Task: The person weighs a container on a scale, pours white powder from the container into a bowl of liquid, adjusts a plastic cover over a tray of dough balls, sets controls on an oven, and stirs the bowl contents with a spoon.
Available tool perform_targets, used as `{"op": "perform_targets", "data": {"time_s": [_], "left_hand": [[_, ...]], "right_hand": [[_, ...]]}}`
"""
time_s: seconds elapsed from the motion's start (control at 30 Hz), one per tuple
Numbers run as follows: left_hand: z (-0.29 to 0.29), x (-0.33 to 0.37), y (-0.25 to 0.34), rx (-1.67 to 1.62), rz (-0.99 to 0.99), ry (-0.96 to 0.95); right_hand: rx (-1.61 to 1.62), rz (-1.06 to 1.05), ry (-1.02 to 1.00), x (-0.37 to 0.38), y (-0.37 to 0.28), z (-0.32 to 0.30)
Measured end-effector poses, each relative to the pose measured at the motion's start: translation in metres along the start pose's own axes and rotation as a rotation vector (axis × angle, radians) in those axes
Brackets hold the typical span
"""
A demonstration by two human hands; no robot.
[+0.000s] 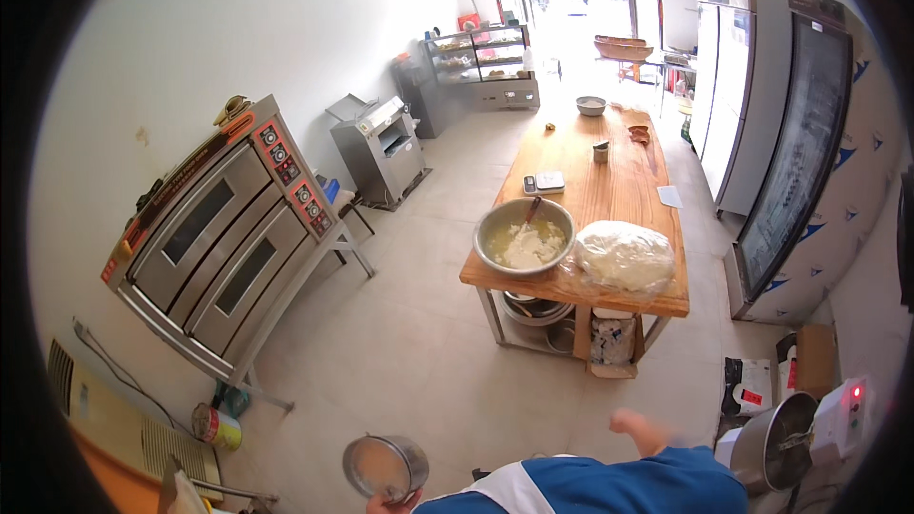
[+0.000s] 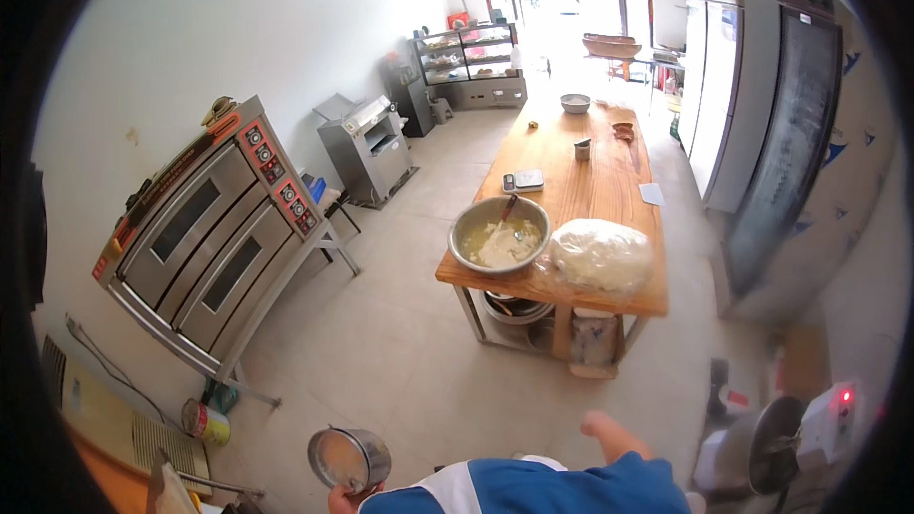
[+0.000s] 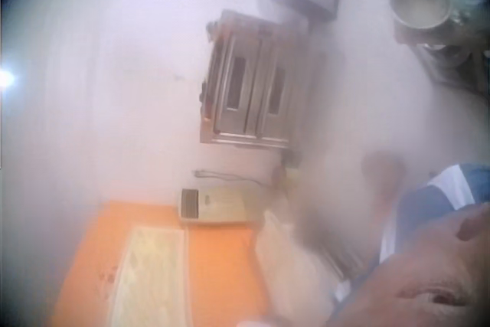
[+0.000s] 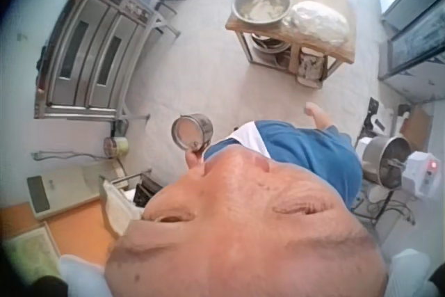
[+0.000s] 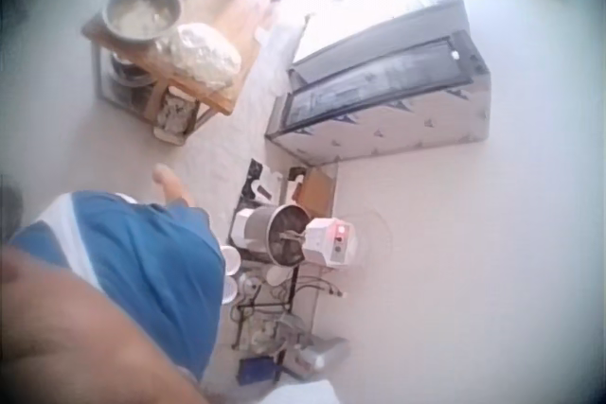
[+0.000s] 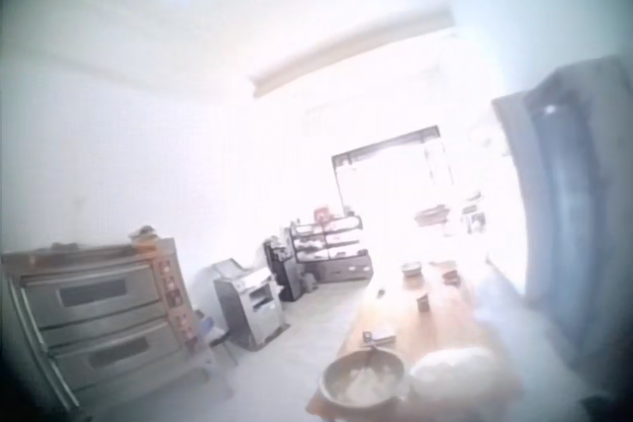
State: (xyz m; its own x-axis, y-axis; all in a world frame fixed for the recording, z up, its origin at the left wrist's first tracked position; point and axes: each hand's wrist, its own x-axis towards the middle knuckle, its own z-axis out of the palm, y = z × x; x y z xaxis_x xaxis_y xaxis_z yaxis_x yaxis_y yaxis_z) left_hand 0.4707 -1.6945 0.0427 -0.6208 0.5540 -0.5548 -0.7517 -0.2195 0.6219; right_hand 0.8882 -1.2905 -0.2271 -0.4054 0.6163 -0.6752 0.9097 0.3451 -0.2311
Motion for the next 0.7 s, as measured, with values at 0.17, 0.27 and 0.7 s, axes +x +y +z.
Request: {"op": "perform_targets", "data": {"time_s": [0.17, 0.27, 0.7], "left_hand": [[0.008, 0.068, 0.052, -0.047, 0.004, 0.11], [0.017, 0.13, 0.088, -0.035, -0.011, 0.096], [0.195, 0.426, 0.246, 0.449, -0.148, -0.422]], "right_hand": [[-0.064, -0.478, 0.077, 0.072, -0.241, -0.156], [0.107, -0.632, 0.161, 0.092, -0.361, -0.208], [0.722, -0.904, -0.155, 0.133, -0.597, -0.373]]}}
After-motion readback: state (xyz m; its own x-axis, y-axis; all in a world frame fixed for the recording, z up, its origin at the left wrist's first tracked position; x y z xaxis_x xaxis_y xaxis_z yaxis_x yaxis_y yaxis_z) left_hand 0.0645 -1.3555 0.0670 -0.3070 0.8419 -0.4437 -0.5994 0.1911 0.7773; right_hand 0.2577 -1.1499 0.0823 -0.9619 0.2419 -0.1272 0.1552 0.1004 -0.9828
